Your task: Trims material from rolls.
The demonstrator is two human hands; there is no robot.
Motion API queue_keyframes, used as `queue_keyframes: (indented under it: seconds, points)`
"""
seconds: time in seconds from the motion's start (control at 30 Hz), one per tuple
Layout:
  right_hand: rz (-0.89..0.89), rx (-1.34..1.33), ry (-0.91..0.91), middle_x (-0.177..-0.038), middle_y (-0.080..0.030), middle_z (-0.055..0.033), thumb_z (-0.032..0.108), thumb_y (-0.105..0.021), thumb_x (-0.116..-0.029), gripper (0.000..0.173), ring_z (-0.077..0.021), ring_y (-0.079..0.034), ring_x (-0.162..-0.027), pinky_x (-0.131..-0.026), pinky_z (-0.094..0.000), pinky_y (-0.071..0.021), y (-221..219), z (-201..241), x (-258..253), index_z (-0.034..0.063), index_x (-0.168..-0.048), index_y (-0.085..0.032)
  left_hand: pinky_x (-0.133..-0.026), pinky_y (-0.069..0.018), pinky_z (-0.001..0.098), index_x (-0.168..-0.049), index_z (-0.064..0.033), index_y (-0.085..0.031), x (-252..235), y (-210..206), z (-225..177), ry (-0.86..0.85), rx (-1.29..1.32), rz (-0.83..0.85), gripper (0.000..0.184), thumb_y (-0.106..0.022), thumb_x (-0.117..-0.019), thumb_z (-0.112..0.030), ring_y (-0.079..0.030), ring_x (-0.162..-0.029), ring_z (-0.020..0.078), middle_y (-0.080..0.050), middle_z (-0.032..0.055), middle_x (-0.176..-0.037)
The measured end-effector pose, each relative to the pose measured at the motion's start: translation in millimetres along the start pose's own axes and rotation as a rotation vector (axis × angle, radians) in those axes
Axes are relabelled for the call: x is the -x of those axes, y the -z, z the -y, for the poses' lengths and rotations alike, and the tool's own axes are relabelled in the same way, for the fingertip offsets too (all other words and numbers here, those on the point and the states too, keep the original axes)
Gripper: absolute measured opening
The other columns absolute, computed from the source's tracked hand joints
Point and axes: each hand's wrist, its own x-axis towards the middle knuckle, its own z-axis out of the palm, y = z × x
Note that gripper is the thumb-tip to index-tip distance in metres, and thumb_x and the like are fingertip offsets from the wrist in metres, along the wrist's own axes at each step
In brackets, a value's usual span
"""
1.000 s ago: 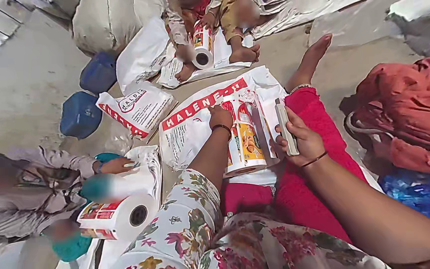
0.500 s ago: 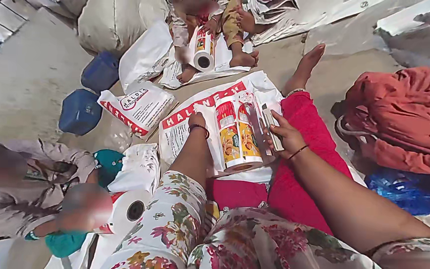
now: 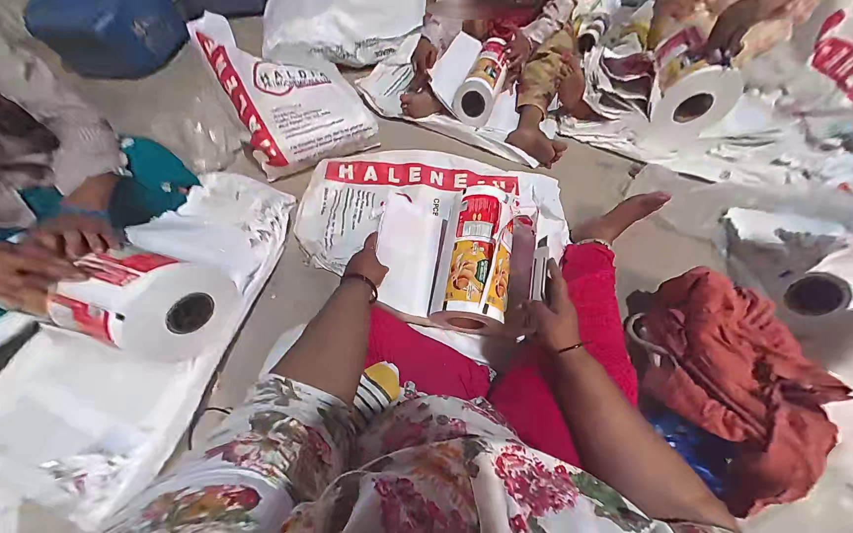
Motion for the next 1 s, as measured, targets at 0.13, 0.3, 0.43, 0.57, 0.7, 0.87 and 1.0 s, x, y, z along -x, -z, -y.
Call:
queue_keyframes:
  seconds: [0.13,0.3,0.43,0.57,0.7,0.87,1.0]
  points:
    - [0.115,0.508,0.247,-0.142,-0.059,-0.0215,0.009,-0.057,-0.0971,0.065,-0.0344,-0.064,-0.122,-0.103,-0.052,-0.0522,-42,46,29,0.0068,-0.159,-0.037,-0.095,-0.0495,0.0702,-0.165,-0.024,-0.022,-10,-2,-7,0.013,-0.045,-0.003,0.09,-0.069,-0.0901,-0.008,-0.065,-0.116,0.0512,-0.067,0.0312,-0.125]
    - [0.317,0.908,0.074,-0.152,-0.045,-0.0214,0.016,-0.057,-0.1005,0.061,-0.0339,-0.069,-0.103,-0.087,-0.0469,-0.0587,-87,104,40,0.0168,-0.159,-0.04,-0.096,-0.0492,0.0691,-0.165,-0.018,-0.023,-24,-10,-3,0.086,-0.075,0.048,0.085,-0.062,-0.0897,-0.008,-0.064,-0.119,0.0488,-0.066,0.0301,-0.129]
    - [0.336,1.001,-0.218,-0.153,-0.044,-0.0228,0.017,-0.056,-0.1012,0.063,-0.0404,-0.065,-0.114,-0.092,-0.0566,-0.0563,-71,93,15,0.0186,-0.161,-0.036,-0.099,-0.048,0.0688,-0.162,-0.0125,-0.028,-30,-15,10,0.129,-0.052,0.075,0.083,-0.066,-0.0878,-0.009,-0.063,-0.122,0.0477,-0.064,0.0308,-0.131]
    - [0.3,1.093,-0.411,-0.153,-0.043,-0.0253,0.016,-0.052,-0.1022,0.057,-0.0404,-0.064,-0.118,-0.092,-0.0547,-0.056,-41,70,-1,0.0138,-0.158,-0.039,-0.101,-0.0469,0.0683,-0.161,-0.0086,-0.03,-37,-13,14,0.15,-0.018,0.094,0.08,-0.067,-0.0898,-0.01,-0.062,-0.124,0.0478,-0.063,0.0307,-0.133]
    - [0.332,1.108,-0.583,-0.152,-0.044,-0.029,0.022,-0.061,-0.0984,0.067,-0.044,-0.054,-0.132,-0.102,-0.0587,-0.05,-25,42,-10,0.0048,-0.158,-0.036,-0.097,-0.0456,0.0745,-0.157,-0.0097,-0.039,-32,-15,5,0.082,-0.094,-0.065,0.079,-0.072,-0.0848,-0.009,-0.045,-0.134,0.0592,-0.045,0.037,-0.147]
    - [0.123,1.024,-0.395,-0.152,-0.039,-0.0296,0.022,-0.06,-0.0976,0.078,-0.0415,-0.067,-0.105,-0.087,-0.0554,-0.0574,-49,58,-20,0.0151,-0.165,-0.021,-0.094,-0.0519,0.066,-0.138,-0.0074,-0.062,-11,-20,-35,-0.48,-0.119,-0.225,0.043,-0.055,-0.0954,-0.003,-0.057,-0.123,0.0505,-0.058,0.0282,-0.135]
    - [0.039,0.554,-0.325,-0.142,-0.054,-0.0291,0.011,-0.06,-0.0987,0.084,-0.0415,-0.061,-0.122,-0.103,-0.0582,-0.0502,-65,49,-40,0.0042,-0.164,-0.007,-0.096,-0.0537,0.0649,-0.141,-0.0104,-0.06,-25,-51,-31,-0.526,-0.24,0.228,0.055,-0.073,-0.0877,-0.009,-0.06,-0.123,0.0469,-0.049,0.0225,-0.149]
